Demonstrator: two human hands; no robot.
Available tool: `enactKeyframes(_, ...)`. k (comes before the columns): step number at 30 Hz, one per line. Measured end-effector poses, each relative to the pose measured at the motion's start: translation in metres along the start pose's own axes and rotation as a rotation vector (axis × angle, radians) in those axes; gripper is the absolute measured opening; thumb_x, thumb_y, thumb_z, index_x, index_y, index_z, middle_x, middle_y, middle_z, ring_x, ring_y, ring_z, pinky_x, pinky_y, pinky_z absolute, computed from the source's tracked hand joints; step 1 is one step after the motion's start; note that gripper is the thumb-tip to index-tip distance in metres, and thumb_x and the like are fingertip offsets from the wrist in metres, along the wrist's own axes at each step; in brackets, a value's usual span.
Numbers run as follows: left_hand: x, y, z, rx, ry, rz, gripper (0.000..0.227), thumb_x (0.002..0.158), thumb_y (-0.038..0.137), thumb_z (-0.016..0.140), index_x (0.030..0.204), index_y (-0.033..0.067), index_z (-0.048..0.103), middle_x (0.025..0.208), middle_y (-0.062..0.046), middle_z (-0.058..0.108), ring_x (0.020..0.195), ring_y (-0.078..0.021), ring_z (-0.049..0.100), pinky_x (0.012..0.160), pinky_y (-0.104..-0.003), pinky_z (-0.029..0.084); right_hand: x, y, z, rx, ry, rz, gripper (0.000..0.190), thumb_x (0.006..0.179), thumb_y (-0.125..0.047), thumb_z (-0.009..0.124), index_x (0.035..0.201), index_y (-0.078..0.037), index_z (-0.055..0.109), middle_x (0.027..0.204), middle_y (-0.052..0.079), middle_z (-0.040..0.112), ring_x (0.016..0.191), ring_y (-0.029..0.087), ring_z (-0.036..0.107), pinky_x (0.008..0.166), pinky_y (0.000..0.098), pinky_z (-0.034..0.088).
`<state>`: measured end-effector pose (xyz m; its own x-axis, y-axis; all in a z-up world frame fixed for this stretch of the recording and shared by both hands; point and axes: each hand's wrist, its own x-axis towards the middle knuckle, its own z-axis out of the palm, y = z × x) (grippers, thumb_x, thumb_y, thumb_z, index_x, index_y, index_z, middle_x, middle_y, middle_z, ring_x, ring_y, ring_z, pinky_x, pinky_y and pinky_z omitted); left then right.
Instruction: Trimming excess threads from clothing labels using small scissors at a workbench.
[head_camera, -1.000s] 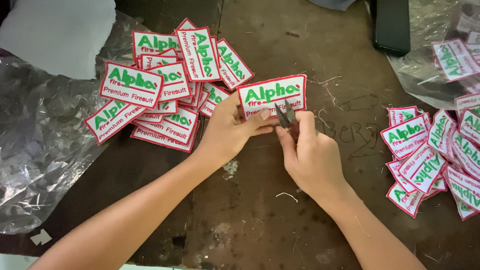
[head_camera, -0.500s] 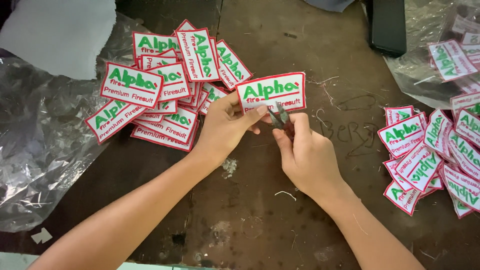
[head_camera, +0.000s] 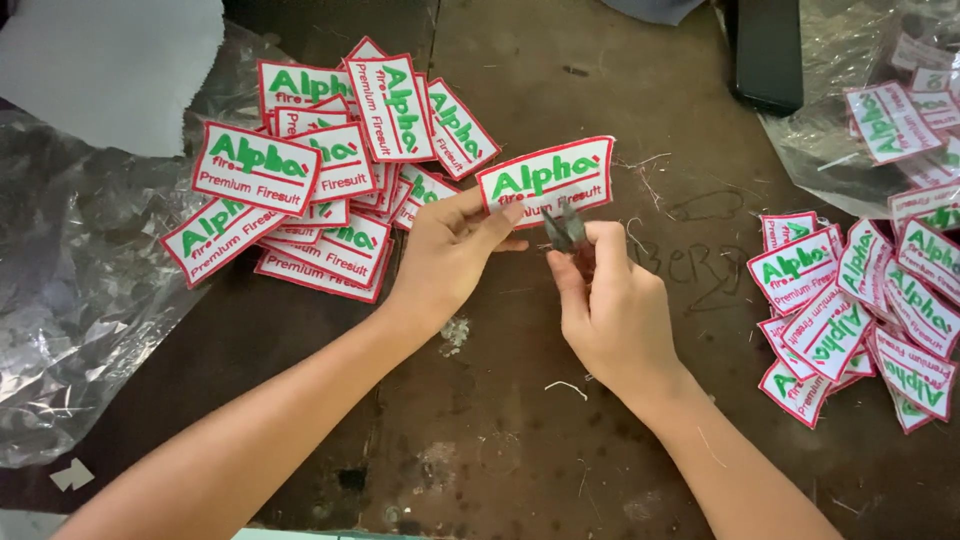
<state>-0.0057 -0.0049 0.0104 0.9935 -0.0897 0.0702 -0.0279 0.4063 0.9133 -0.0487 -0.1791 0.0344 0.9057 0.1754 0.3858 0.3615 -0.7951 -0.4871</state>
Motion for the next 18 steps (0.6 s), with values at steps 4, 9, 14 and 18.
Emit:
enactKeyframes(4,-0.002,0.0,0.002,0.019,-0.015,0.017,0.027,0.101,0.014,0.066,0.122,-0.0027,0.071,0.104,-0.016,0.076,0.098,-0.0189,0.072,0.083,-0.04,0.067,-0.004,0.006,0.002,-0.099,0.015,-0.041,0.018,0.103,-0.026,0.065,0.109,-0.015,0.052,0.067,0.004,0.065,0.061,0.03,0.069,0.057,0.0366,0.057)
enactKeyframes(9,-0.004,-0.004,-0.003,0.002,-0.109,0.003,0.03,0.107,0.02,0.056,0.124,0.001,0.072,0.114,-0.014,0.072,0.099,-0.0196,0.069,0.087,-0.042,0.065,-0.002,0.004,0.004,-0.185,0.069,-0.091,0.022,0.102,-0.028,0.07,0.107,-0.013,0.055,0.063,0.004,0.063,0.059,0.029,0.069,0.059,0.0383,0.057)
enactKeyframes(14,0.009,-0.04,-0.021,0.068,-0.146,0.057,0.029,0.109,0.021,0.055,0.126,0.0056,0.072,0.114,-0.012,0.066,0.099,-0.0183,0.063,0.086,-0.039,0.062,-0.001,0.003,0.002,-0.19,0.067,-0.069,0.021,0.103,-0.029,0.068,0.107,-0.012,0.055,0.061,0.003,0.062,0.057,0.029,0.068,0.058,0.0407,0.056)
enactKeyframes(18,0.012,-0.046,-0.022,0.124,-0.139,0.058,0.023,0.106,0.016,0.059,0.119,0.0028,0.073,0.098,-0.008,0.066,0.093,-0.014,0.065,0.084,-0.037,0.063,-0.002,0.004,0.002,-0.18,0.076,-0.053,0.02,0.103,-0.029,0.068,0.107,-0.013,0.055,0.059,0.003,0.061,0.057,0.03,0.068,0.058,0.0399,0.056)
